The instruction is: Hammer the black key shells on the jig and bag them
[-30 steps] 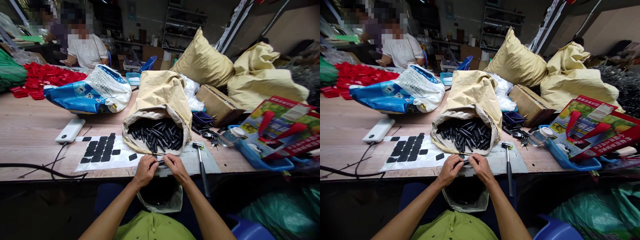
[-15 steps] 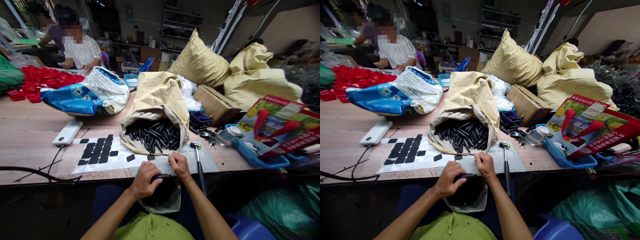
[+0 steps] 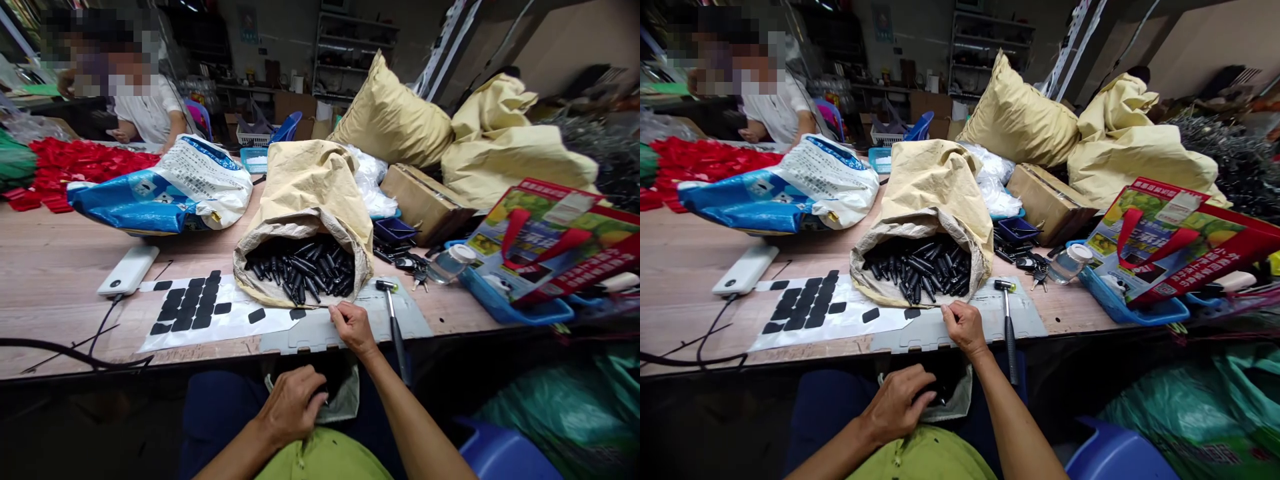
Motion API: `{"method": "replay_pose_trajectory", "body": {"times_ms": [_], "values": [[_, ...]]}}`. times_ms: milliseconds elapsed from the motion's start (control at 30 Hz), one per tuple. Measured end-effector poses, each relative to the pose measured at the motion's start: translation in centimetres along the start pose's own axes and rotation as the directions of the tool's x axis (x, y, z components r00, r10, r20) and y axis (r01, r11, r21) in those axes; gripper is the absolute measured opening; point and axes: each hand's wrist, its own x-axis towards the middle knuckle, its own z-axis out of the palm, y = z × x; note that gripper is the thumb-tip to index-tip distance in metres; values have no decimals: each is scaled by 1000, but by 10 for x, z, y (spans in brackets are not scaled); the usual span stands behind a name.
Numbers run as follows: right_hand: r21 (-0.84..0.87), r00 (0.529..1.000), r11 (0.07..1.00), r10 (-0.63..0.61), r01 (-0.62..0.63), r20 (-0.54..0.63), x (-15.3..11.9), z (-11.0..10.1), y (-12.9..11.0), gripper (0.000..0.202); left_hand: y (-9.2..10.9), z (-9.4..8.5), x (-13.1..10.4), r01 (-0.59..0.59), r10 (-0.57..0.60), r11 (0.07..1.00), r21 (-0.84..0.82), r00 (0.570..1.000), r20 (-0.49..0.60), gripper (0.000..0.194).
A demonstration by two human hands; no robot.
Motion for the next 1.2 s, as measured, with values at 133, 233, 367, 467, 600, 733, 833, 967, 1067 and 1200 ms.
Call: {"method": "replay_pose_trajectory", "body": {"times_ms": [133, 233, 367, 467, 600, 733, 833, 967, 1067, 1200], "values": [[-12, 1000, 1000, 25, -25, 17, 1, -1, -2, 46, 1, -49, 41, 108, -134, 990, -88, 908, -397, 20], [-14, 999, 999, 42, -41, 20, 1, -2, -3, 47, -22, -86, 79, 406, -413, 904, -133, 750, -517, 21], [-10, 999, 999, 44, -44, 8, 2, -2, -3, 47, -49, -111, 116, 666, -606, 746, 27, 694, -388, 29], [8, 999, 999, 34, -34, -5, 2, -2, -2, 46, -50, -113, 129, 744, -690, 656, 126, 659, -299, 33], [23, 1000, 999, 25, -25, -17, 2, -2, -3, 44, -43, -114, 132, 781, -746, 607, 145, 623, -234, 29], [29, 999, 999, 35, -35, -16, 2, -3, -3, 45, -41, -121, 119, 750, -708, 652, 113, 656, -261, 18], [50, 999, 998, 35, -34, -21, 2, -3, -4, 45, -32, -118, 104, 666, -618, 744, 58, 718, -320, 12], [92, 996, 995, 51, -44, -78, 0, -5, -8, 43, -15, -93, 90, 363, -320, 925, 113, 903, -286, 13], [44, 982, 997, 76, -70, -172, -2, -18, -11, 37, -13, -71, 87, 167, -122, 965, 203, 968, -217, 12], [-262, 885, 901, 220, -346, -410, -9, -55, -3, 19, -30, -58, 84, 117, -79, 980, 161, 971, -225, 16]]}}
